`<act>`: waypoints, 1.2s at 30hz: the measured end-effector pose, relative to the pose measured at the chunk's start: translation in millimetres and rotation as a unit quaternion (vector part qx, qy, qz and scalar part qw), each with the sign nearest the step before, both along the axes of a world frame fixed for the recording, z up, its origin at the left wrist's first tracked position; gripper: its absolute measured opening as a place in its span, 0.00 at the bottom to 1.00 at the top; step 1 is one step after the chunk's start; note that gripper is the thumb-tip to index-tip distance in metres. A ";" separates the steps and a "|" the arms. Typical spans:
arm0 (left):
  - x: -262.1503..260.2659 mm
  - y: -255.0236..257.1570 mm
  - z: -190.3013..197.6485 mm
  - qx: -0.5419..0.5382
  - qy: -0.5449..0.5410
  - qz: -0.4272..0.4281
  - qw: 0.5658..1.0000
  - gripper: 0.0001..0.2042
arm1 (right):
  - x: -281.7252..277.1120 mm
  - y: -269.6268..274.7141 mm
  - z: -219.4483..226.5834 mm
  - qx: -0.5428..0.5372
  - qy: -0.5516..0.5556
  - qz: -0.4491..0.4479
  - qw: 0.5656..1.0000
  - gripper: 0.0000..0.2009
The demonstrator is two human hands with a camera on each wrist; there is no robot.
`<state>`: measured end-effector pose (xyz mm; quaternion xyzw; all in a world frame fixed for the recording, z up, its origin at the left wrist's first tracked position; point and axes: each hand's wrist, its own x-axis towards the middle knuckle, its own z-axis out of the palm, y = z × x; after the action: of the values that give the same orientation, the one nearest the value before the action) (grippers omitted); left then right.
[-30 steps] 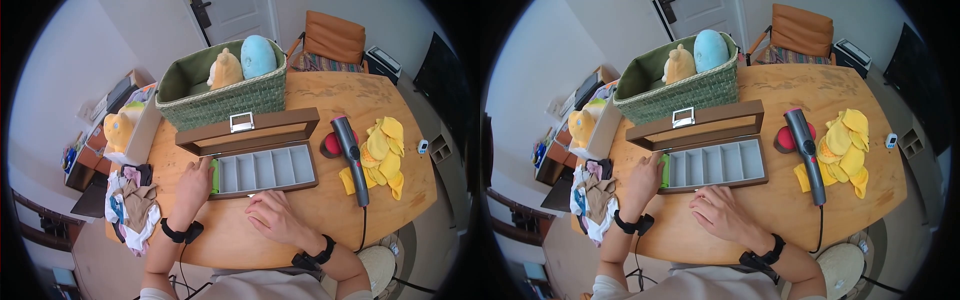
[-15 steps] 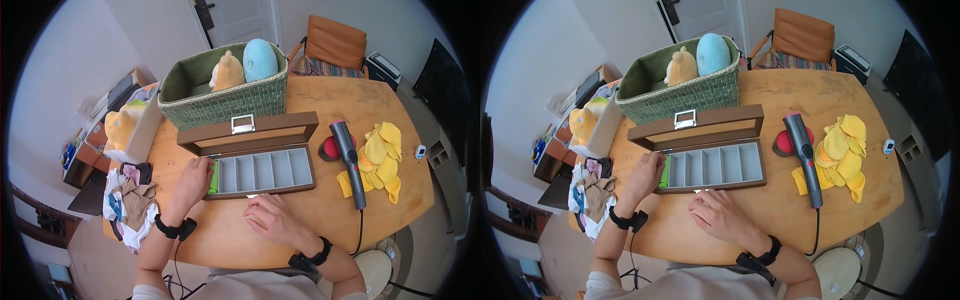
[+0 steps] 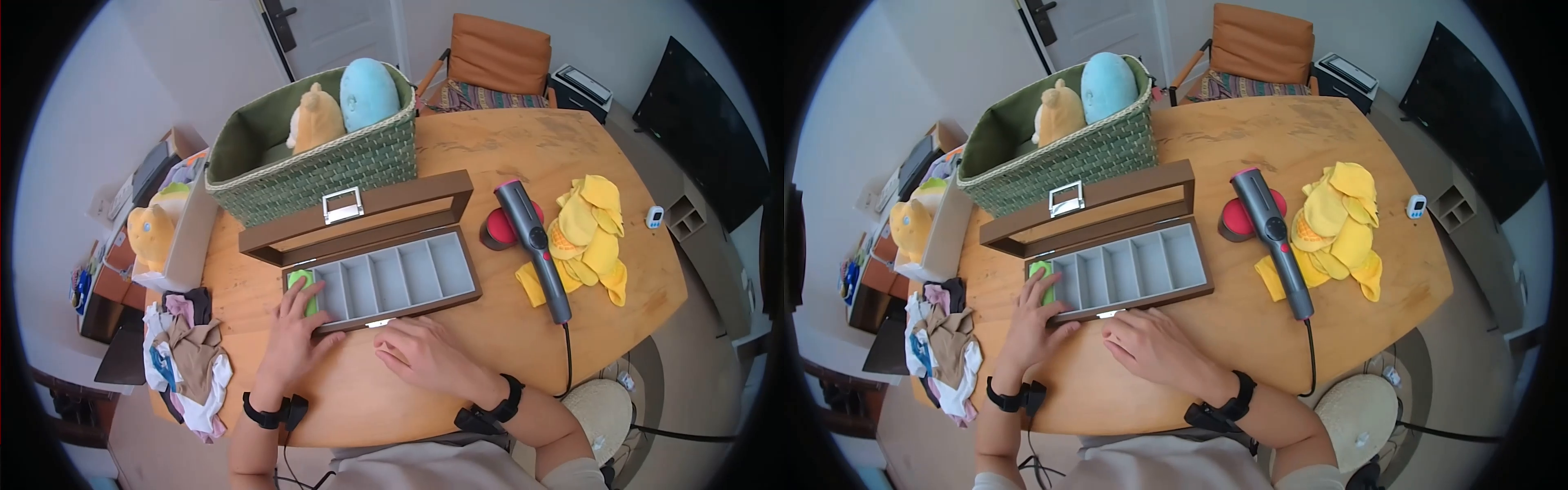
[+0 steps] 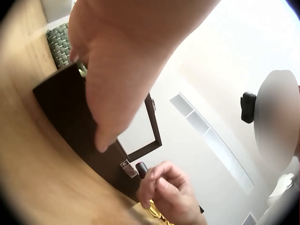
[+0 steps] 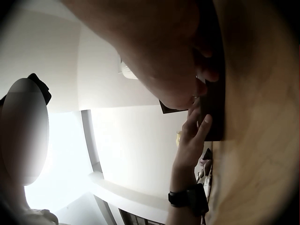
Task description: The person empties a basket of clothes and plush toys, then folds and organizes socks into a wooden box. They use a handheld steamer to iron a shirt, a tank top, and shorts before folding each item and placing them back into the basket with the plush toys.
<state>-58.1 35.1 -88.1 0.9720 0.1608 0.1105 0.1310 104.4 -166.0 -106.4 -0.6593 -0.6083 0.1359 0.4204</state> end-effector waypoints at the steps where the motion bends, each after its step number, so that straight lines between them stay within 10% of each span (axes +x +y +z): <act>1: 1.7 -1.1 -1.7 -0.005 -0.003 -0.005 1.000 0.13 | 1.4 0.3 -2.5 -0.002 0.005 -0.005 1.000 0.06; 17: -26.9 73.0 -14.3 -0.012 -0.066 0.107 0.992 0.16 | 15.9 6.1 -14.3 0.051 0.012 0.036 0.998 0.12; 23: -38.9 77.1 -18.2 -0.073 -0.079 0.130 0.986 0.14 | 15.1 -39.7 80.9 0.050 -0.097 -0.043 0.993 0.09; 28: -47.3 78.1 -17.1 -0.096 -0.120 0.161 0.975 0.13 | 111.6 -94.6 142.3 -0.055 -0.113 -0.274 0.953 0.08; 32: -39.0 54.1 2.8 -0.011 -0.162 0.149 0.975 0.10 | 266.7 -131.6 108.3 -0.206 -0.160 -0.379 0.888 0.15; 36: -32.7 38.8 5.5 -0.171 -0.182 0.026 0.968 0.06 | 328.8 -135.1 77.1 -0.270 -0.208 -0.490 0.802 0.25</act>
<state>-90.8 73.9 -82.5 0.8940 0.1759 0.2602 0.3196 433.2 -301.0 -29.4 -0.9689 -0.2159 -0.0694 0.0994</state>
